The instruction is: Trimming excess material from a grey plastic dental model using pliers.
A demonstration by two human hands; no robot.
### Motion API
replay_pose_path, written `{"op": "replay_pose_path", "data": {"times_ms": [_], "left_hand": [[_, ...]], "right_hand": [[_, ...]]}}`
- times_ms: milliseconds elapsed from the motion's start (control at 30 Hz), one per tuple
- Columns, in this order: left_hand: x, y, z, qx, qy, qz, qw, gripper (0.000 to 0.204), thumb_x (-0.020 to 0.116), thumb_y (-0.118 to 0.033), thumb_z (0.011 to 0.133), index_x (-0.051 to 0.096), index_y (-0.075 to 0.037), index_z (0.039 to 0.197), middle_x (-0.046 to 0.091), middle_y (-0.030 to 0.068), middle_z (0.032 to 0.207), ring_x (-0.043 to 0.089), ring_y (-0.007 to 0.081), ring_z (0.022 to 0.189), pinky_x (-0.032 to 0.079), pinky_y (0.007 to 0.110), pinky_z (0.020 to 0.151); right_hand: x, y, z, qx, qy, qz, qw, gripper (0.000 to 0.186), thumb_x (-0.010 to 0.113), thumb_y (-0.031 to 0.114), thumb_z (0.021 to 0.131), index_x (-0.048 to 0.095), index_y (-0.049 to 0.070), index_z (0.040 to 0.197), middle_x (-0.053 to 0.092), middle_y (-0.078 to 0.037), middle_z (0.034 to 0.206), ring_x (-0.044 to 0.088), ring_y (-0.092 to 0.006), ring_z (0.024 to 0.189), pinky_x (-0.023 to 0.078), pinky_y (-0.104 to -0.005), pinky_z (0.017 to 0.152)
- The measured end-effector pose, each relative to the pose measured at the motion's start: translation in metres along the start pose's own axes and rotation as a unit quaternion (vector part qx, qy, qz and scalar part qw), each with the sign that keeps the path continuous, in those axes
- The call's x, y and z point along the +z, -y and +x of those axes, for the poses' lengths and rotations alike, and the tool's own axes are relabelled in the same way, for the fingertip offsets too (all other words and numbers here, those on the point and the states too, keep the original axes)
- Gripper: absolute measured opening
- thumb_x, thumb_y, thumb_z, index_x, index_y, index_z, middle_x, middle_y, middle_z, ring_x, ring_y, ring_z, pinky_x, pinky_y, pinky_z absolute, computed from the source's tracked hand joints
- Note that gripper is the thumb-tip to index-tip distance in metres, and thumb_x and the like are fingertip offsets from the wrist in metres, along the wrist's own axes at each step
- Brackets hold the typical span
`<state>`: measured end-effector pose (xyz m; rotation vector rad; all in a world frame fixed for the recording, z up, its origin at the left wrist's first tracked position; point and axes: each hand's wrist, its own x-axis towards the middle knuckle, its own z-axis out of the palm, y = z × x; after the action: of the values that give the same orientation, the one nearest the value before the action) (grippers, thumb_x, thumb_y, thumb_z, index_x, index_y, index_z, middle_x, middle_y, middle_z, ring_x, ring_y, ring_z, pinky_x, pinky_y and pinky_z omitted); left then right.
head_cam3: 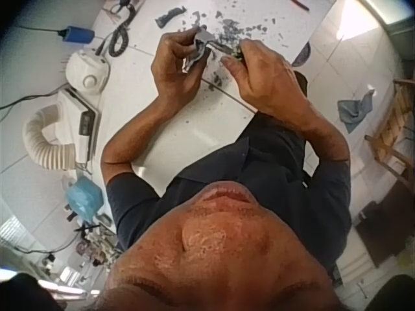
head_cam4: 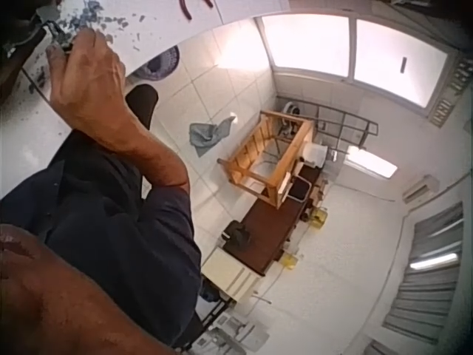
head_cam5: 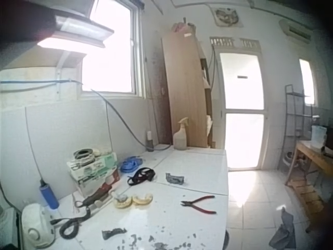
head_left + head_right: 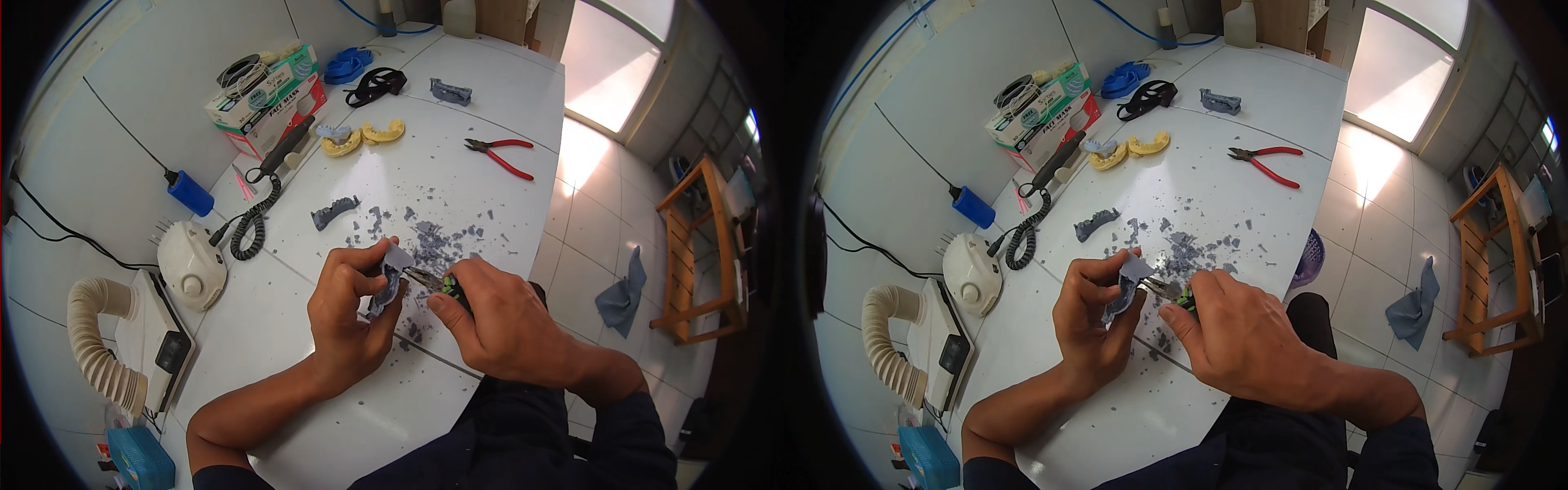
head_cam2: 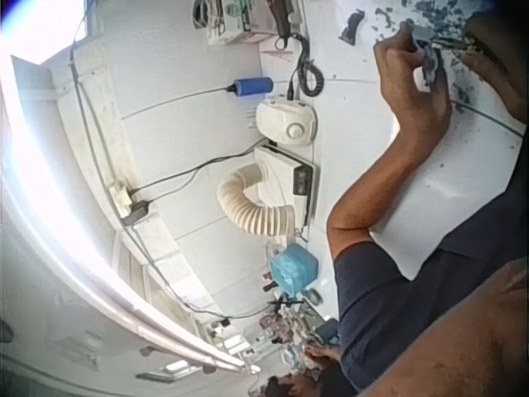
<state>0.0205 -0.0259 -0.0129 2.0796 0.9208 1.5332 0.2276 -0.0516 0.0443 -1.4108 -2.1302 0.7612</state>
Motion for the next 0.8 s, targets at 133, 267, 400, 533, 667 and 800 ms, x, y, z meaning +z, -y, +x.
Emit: {"op": "replay_pose_path", "data": {"times_ms": [133,267,400,533,667,800], "left_hand": [[0.001,-0.002,-0.001,-0.012,-0.003,0.004,1.000,0.034,0.075,0.013,0.082,0.046,0.000,0.093,0.060,0.0231,0.114,0.069,0.0412,0.116,0.062,0.042,0.090],[0.001,-0.001,0.000,-0.014,-0.009,0.011,1.000,0.033,0.075,0.014,0.082,0.046,0.001,0.092,0.058,0.0229,0.113,0.068,0.0407,0.117,0.062,0.042,0.090],[0.000,0.000,-0.002,-0.030,-0.025,-0.024,0.999,0.033,0.073,0.016,0.083,0.044,0.002,0.093,0.055,0.0224,0.115,0.066,0.0388,0.120,0.061,0.040,0.092],[0.000,-0.001,-0.001,-0.029,0.001,-0.020,0.999,0.032,0.071,0.017,0.085,0.044,0.002,0.095,0.053,0.0222,0.119,0.064,0.0377,0.123,0.060,0.038,0.095],[-0.001,-0.002,-0.001,-0.059,-0.006,-0.076,0.995,0.033,0.070,0.017,0.086,0.043,0.001,0.096,0.054,0.0203,0.119,0.063,0.0373,0.126,0.058,0.038,0.100],[-0.002,-0.001,0.002,-0.128,-0.008,-0.183,0.975,0.034,0.068,0.016,0.088,0.041,-0.002,0.099,0.057,0.0185,0.119,0.060,0.0368,0.130,0.055,0.039,0.103]], "right_hand": [[0.008,0.002,0.000,0.004,-0.011,-0.006,1.000,0.037,0.061,0.030,0.103,0.057,-0.005,0.094,0.061,-0.020,0.083,0.066,-0.0378,0.072,0.053,-0.0501,0.067],[0.021,0.003,0.000,-0.014,-0.071,-0.038,0.997,0.036,0.062,0.030,0.102,0.057,-0.004,0.093,0.061,-0.019,0.083,0.067,-0.0368,0.069,0.053,-0.0486,0.062],[0.027,0.006,0.002,-0.016,-0.087,-0.053,0.995,0.035,0.063,0.031,0.101,0.056,-0.002,0.092,0.062,-0.017,0.083,0.067,-0.0357,0.064,0.053,-0.0478,0.057],[0.024,0.002,0.002,-0.028,-0.100,-0.085,0.991,0.036,0.065,0.032,0.100,0.056,-0.001,0.090,0.062,-0.015,0.079,0.067,-0.0338,0.061,0.052,-0.0474,0.055],[0.024,-0.011,0.005,-0.079,-0.114,-0.078,0.987,0.037,0.067,0.033,0.098,0.055,0.001,0.086,0.060,-0.013,0.073,0.064,-0.0304,0.056,0.050,-0.0428,0.049],[0.015,-0.025,0.011,-0.129,-0.125,-0.088,0.980,0.038,0.067,0.034,0.099,0.054,0.002,0.085,0.059,-0.012,0.071,0.061,-0.0286,0.052,0.047,-0.0400,0.046]]}}
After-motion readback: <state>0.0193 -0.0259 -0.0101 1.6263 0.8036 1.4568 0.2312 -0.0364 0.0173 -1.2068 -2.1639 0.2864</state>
